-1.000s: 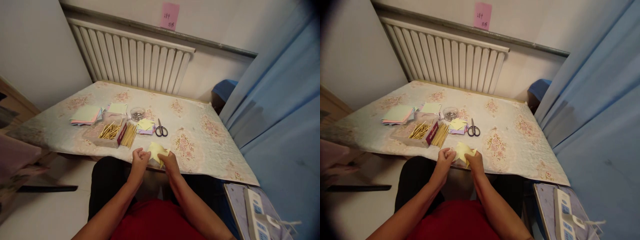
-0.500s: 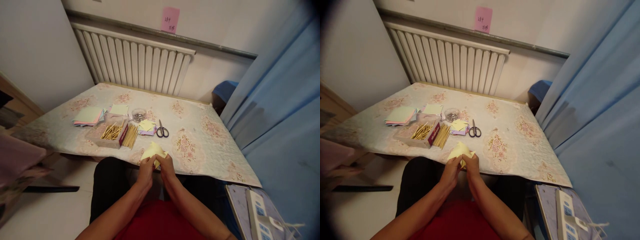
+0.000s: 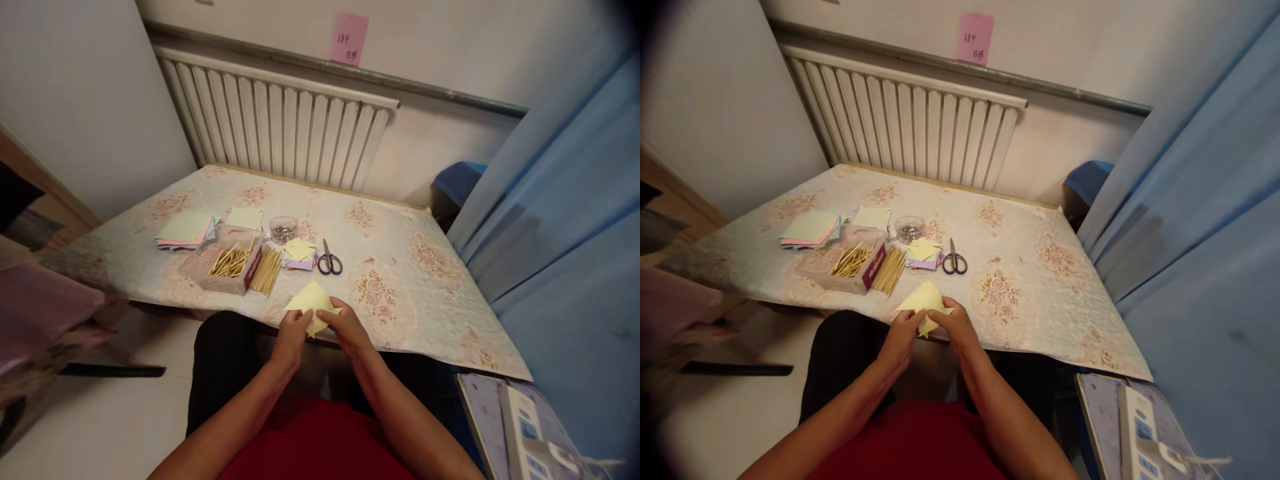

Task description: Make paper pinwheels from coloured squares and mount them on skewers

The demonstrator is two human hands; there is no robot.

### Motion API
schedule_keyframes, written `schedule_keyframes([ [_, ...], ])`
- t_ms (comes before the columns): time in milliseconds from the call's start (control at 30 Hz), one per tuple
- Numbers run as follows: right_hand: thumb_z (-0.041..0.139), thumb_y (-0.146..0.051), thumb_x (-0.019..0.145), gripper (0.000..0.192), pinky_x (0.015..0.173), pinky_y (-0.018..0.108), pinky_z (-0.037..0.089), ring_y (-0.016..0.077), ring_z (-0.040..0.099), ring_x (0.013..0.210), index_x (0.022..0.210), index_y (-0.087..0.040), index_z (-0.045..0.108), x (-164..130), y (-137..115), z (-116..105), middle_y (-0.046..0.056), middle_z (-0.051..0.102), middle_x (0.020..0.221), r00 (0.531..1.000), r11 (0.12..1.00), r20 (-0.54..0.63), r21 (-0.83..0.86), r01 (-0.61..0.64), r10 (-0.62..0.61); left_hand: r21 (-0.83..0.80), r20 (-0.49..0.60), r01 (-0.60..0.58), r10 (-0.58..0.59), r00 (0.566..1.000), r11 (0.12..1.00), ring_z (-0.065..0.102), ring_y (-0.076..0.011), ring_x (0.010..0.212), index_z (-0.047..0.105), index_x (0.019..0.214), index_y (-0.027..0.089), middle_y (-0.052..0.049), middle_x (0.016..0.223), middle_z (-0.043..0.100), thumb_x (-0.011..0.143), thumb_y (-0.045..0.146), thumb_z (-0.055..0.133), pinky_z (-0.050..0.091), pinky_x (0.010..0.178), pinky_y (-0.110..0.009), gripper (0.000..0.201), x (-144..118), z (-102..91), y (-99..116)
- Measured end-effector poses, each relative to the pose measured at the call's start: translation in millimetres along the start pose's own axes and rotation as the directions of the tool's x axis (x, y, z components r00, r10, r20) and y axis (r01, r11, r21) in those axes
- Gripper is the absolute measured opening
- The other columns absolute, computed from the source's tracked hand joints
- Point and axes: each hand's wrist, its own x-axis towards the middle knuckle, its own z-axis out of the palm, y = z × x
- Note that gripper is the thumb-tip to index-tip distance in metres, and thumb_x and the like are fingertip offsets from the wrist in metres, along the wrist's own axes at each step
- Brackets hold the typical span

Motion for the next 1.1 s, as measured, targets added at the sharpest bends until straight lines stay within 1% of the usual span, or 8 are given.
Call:
schedule_keyframes([
  [133,0.072,-0.046,0.066,0.049,0.066,0.025,0.045,0.0150,0.061,0.069,0.102,-0.013,0.068,0.6,-22.5,-13.8,0.006,0.070,0.083,0.993,0.999,0.117,-0.040,-0.013,0.018,0.085,0.100,-0.009,0.001,0.995,0.996,0.054,-0.0127,0.058,0.058,0.073,0.014,0.001,0.063,0.060,0.069,0.036,0.064,0.039,0.053,-0.024,0.023,-0.5,-3.3,6.8],
  [233,0.070,-0.052,0.068,0.049,0.062,0.024,0.043,0.0135,0.058,0.064,0.098,-0.012,0.070,3.8,-32.6,-22.3,0.005,0.069,0.078,0.985,0.991,0.162,-0.128,-0.041,0.061,0.145,0.128,-0.022,0.004,0.992,0.989,0.051,-0.0118,0.054,0.056,0.068,0.015,0.003,0.059,0.057,0.066,0.036,0.065,0.037,0.051,-0.023,0.023,1.7,-6.5,9.9],
  [400,0.075,-0.041,0.062,0.037,0.054,0.021,0.038,0.0110,0.054,0.056,0.084,-0.012,0.072,10.0,-34.8,-29.5,0.002,0.068,0.069,0.975,0.944,0.155,-0.312,-0.106,0.161,0.224,0.217,-0.031,-0.018,0.976,0.974,0.050,-0.0125,0.053,0.056,0.067,0.016,0.003,0.057,0.055,0.063,0.035,0.066,0.036,0.050,-0.023,0.022,8.1,-12.0,12.1],
  [533,0.075,-0.034,0.058,0.033,0.059,0.024,0.042,0.0136,0.057,0.058,0.082,-0.013,0.072,12.0,-32.5,-29.1,0.002,0.069,0.068,0.957,0.935,0.206,-0.329,-0.130,0.205,0.278,0.251,-0.036,-0.036,0.967,0.960,0.052,-0.0142,0.056,0.056,0.064,0.017,0.003,0.055,0.055,0.060,0.031,0.066,0.037,0.052,-0.023,0.018,9.9,-13.6,14.3],
  [733,0.070,-0.025,0.057,0.025,0.054,0.023,0.041,0.0130,0.055,0.054,0.078,-0.013,0.071,11.5,-27.6,-27.2,0.001,0.068,0.064,0.962,0.918,0.150,-0.363,-0.160,0.227,0.299,0.282,-0.029,-0.059,0.958,0.954,0.054,-0.0155,0.058,0.058,0.065,0.017,0.003,0.055,0.056,0.060,0.029,0.066,0.038,0.053,-0.024,0.016,6.3,-12.8,19.8],
  [933,0.068,-0.025,0.058,0.023,0.052,0.023,0.041,0.0135,0.056,0.053,0.077,-0.013,0.071,12.2,-24.0,-24.8,0.001,0.068,0.064,0.971,0.919,0.118,-0.365,-0.151,0.207,0.296,0.338,-0.055,-0.051,0.940,0.954,0.052,-0.0128,0.057,0.056,0.072,0.016,0.002,0.062,0.057,0.066,0.033,0.063,0.038,0.053,-0.023,0.020,6.2,-13.6,18.0],
  [1000,0.069,-0.025,0.057,0.022,0.051,0.023,0.041,0.0146,0.057,0.054,0.076,-0.013,0.070,13.2,-22.3,-24.6,0.001,0.067,0.062,0.976,0.923,0.079,-0.350,-0.161,0.201,0.280,0.356,-0.083,-0.023,0.934,0.956,0.051,-0.0121,0.057,0.052,0.078,0.017,0.004,0.064,0.055,0.068,0.035,0.063,0.039,0.054,-0.023,0.023,7.0,-15.2,15.6],
  [1100,0.069,-0.024,0.056,0.022,0.051,0.023,0.042,0.0154,0.058,0.055,0.075,-0.013,0.070,15.2,-19.4,-25.1,0.001,0.067,0.060,0.984,0.931,0.032,-0.331,-0.156,0.176,0.277,0.351,-0.195,0.090,0.932,0.941,0.052,-0.0102,0.060,0.046,0.091,0.019,0.005,0.071,0.055,0.071,0.034,0.063,0.041,0.057,-0.022,0.030,8.2,-19.6,10.2],
])
